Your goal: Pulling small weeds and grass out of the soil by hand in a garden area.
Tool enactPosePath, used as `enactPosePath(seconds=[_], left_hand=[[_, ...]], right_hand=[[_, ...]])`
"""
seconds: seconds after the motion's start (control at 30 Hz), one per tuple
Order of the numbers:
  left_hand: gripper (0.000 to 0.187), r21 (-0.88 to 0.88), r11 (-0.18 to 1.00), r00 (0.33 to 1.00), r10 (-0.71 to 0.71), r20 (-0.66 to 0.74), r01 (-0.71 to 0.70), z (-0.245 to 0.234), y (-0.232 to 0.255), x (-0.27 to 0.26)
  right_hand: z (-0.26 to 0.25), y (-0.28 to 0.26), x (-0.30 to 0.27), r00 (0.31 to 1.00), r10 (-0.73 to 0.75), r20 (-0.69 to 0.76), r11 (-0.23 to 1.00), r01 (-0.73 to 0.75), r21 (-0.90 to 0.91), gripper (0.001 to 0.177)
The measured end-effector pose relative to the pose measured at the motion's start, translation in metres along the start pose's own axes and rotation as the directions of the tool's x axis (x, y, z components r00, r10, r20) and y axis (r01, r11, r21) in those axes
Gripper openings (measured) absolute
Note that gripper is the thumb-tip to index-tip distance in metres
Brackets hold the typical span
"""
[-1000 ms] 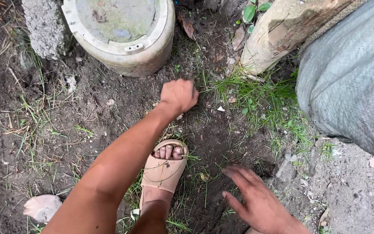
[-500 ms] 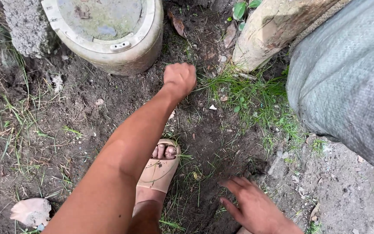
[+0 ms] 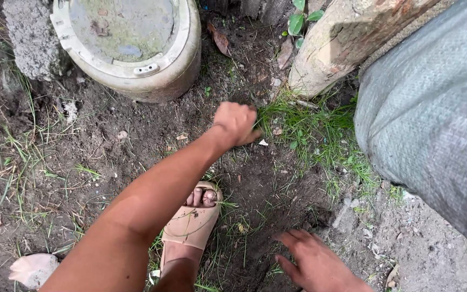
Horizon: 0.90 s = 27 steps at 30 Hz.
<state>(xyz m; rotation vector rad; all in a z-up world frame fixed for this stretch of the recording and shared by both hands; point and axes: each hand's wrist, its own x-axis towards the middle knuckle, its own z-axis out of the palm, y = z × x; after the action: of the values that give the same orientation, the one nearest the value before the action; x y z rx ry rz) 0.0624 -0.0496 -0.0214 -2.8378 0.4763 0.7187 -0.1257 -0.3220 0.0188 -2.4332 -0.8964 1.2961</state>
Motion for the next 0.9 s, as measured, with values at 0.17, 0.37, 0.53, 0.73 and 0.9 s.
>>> enactPosePath(seconds=[0.17,0.37,0.53,0.73,0.9], left_hand=[[0.027,0.086,0.996,0.999,-0.013,0.041,0.009,0.003,0.010,0.037],[0.050,-0.402,0.916,0.998,-0.041,-0.045,0.020,0.032,-0.002,0.048],[0.047,-0.416,0.909,0.990,-0.054,-0.128,-0.004,0.020,0.014,0.017],[0.058,-0.144,0.988,0.992,-0.038,0.125,0.055,0.000,0.006,-0.018],[0.061,0.000,1.000,0.995,-0.013,0.099,0.013,0.010,0.011,0.000]], right_hand=[[-0.003,0.006,0.003,0.999,0.008,0.033,1.000,-0.008,-0.001,0.049],[-0.014,0.019,-0.002,0.999,0.022,0.033,0.998,-0.024,0.051,0.047],[-0.017,0.022,-0.001,1.000,0.017,0.016,1.000,-0.017,0.025,0.047],[-0.024,0.023,0.004,1.000,-0.007,0.007,0.999,0.007,0.036,0.045],[-0.024,0.025,0.008,0.999,0.000,0.037,0.999,-0.001,0.036,0.045]])
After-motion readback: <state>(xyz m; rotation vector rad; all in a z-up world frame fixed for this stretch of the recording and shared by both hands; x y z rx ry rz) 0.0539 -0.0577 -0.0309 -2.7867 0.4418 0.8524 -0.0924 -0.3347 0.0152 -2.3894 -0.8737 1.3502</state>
